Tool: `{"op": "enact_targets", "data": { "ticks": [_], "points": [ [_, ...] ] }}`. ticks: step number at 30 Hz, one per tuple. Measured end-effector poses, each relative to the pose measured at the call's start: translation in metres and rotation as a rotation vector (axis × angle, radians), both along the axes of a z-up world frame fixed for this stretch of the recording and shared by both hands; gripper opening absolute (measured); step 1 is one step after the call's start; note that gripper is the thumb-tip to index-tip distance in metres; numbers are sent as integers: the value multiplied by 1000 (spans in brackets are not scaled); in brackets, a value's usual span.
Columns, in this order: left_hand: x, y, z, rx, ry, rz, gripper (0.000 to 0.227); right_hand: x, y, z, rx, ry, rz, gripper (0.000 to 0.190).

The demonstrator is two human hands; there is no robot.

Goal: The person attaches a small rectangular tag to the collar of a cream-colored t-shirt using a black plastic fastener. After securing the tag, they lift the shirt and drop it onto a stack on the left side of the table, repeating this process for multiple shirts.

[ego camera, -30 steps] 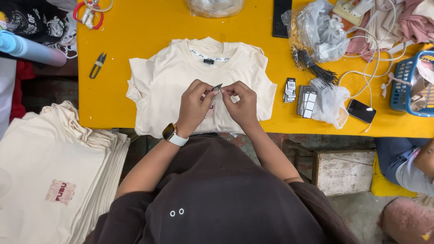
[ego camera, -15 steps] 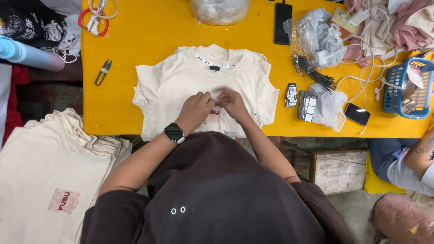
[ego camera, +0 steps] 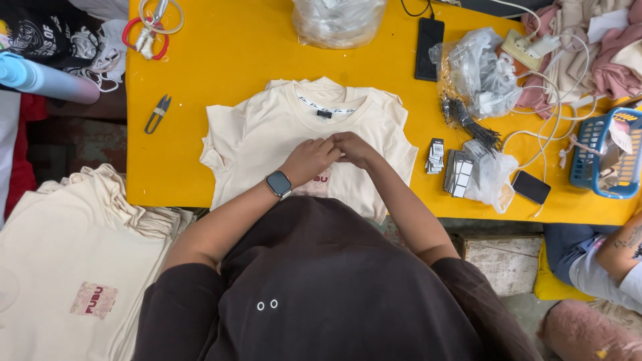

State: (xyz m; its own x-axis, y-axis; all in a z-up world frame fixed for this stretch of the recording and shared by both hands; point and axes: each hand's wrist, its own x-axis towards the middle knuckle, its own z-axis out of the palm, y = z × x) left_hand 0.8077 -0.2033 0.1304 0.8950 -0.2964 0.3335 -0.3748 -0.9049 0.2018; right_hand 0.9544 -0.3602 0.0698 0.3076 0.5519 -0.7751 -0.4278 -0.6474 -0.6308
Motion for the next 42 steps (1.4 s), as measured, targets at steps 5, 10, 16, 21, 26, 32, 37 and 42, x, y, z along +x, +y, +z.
{"op": "enact_targets", "data": {
  "ticks": [5,10,16,21,26,32,37,42],
  "points": [
    [15,27,6,-351,281,131,20,9,17,74,86,93,-114,22],
    [22,31,10,-291,272,136,15,13,19,61,123,63,-144,25],
    [26,54,17,-672,469,431,11,-15,12,41,25,-548,-4,19],
    [26,59,-8,-1007,490,602,19,-57,27,47,-158,-1021,268,8],
    [21,60,13,-1041,445,579,17,-55,24,61,58,-754,-216,7],
    [17,54,50,-865,380,486,13,-43,40,93,216,-697,-286,2],
    [16,50,57,-751,324,445,12,-40,39,86,211,-678,-258,4],
    [13,43,44,-670,253,411,14,-34,34,68,197,-633,-242,5]
  ]
}}
